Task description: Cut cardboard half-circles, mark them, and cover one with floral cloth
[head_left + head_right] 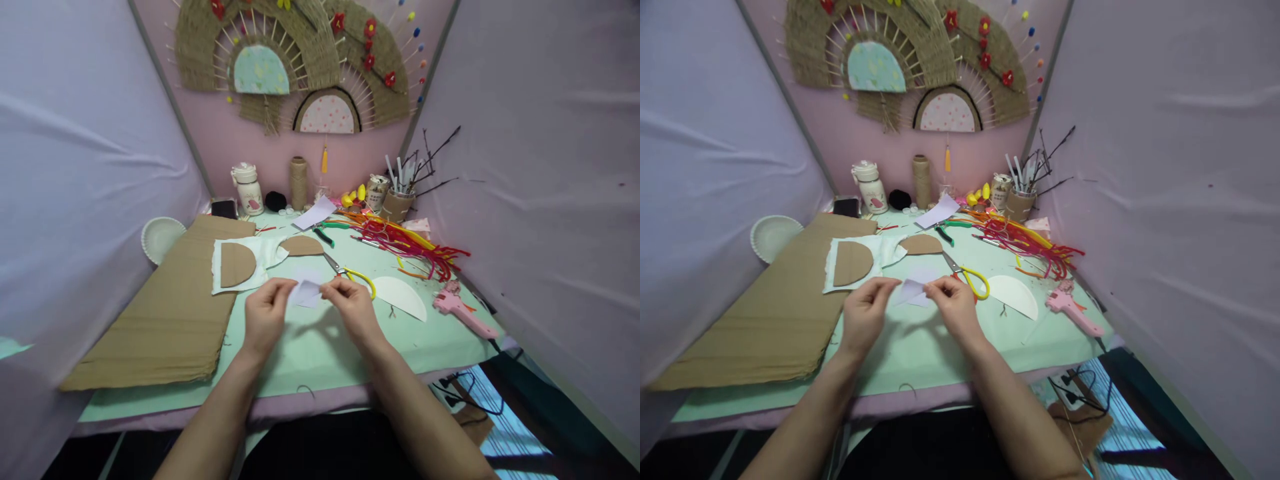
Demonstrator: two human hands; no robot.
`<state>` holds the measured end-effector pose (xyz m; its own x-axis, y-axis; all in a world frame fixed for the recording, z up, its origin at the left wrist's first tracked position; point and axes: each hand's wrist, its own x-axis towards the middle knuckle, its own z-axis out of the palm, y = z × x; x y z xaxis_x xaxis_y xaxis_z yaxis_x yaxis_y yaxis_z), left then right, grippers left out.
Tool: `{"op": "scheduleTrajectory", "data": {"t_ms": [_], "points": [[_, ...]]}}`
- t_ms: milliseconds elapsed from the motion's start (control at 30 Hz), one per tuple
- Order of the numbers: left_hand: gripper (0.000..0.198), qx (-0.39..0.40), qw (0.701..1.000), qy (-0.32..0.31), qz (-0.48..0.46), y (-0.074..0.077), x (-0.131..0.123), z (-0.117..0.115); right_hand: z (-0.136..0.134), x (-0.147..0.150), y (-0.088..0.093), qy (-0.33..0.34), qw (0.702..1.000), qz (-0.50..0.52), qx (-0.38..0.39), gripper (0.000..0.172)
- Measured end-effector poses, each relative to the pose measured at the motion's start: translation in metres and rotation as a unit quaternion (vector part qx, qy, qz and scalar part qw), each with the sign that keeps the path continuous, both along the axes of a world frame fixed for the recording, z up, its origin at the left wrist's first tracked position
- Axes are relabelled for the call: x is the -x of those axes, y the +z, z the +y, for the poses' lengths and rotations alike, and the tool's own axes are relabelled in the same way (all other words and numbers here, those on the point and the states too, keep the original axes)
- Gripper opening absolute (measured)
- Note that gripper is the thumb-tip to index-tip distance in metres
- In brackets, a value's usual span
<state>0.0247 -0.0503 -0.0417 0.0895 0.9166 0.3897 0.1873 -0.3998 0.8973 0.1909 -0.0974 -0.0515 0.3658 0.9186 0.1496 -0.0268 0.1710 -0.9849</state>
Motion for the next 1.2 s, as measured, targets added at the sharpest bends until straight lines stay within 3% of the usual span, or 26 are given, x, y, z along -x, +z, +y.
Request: {"op": "scheduleTrajectory", "data": {"t_ms": [100,233,300,467,567,633,733,800,867,1000,1100,1200], "points": [[0.02,0.063,0.994,0.054,-0.064,0.0,0.0,0.002,0.002,-0.007,-0.004,-0.052,0.998,0.019,0.008,0.021],[0.035,0.18,0.969,-0.096,-0.141,-0.002,-0.024,-0.006,0.004,-0.002,-0.008,-0.043,0.998,0.032,0.016,0.023],[0.033,0.246,0.94,-0.128,-0.197,-0.005,-0.038,-0.012,0.004,0.003,-0.009,-0.029,0.999,0.035,0.02,0.023],[0.027,0.333,0.884,-0.107,-0.312,-0.01,-0.045,-0.016,0.001,0.003,-0.009,0.015,0.999,0.002,0.038,0.025],[0.029,0.37,0.853,-0.079,-0.359,-0.01,-0.035,-0.01,-0.001,-0.015,-0.007,-0.008,0.994,-0.092,0.053,0.03],[0.025,0.382,0.842,-0.057,-0.378,-0.009,-0.029,-0.006,-0.002,-0.031,-0.004,-0.059,0.965,-0.245,0.073,0.031],[0.009,0.398,0.83,-0.041,-0.39,-0.008,-0.024,-0.004,-0.002,-0.049,0.001,-0.078,0.853,-0.482,0.183,0.022],[0.007,0.408,0.822,-0.032,-0.395,-0.008,-0.023,-0.004,0.002,-0.054,0.003,-0.048,0.785,-0.556,0.269,0.021],[0.013,0.412,0.819,-0.026,-0.399,-0.007,-0.023,-0.004,0.01,-0.054,0.005,-0.016,0.748,-0.581,0.32,0.022],[0.016,0.404,0.816,-0.023,-0.412,-0.007,-0.021,-0.003,0.023,-0.053,0.009,0.013,0.729,-0.59,0.346,0.021],[0.015,0.403,0.812,-0.026,-0.422,-0.008,-0.019,-0.002,0.018,-0.057,0.013,0.018,0.727,-0.589,0.353,0.02],[0.015,0.401,0.806,-0.036,-0.434,-0.009,-0.019,-0.003,0.0,-0.062,0.015,0.01,0.751,-0.567,0.338,0.024]]}}
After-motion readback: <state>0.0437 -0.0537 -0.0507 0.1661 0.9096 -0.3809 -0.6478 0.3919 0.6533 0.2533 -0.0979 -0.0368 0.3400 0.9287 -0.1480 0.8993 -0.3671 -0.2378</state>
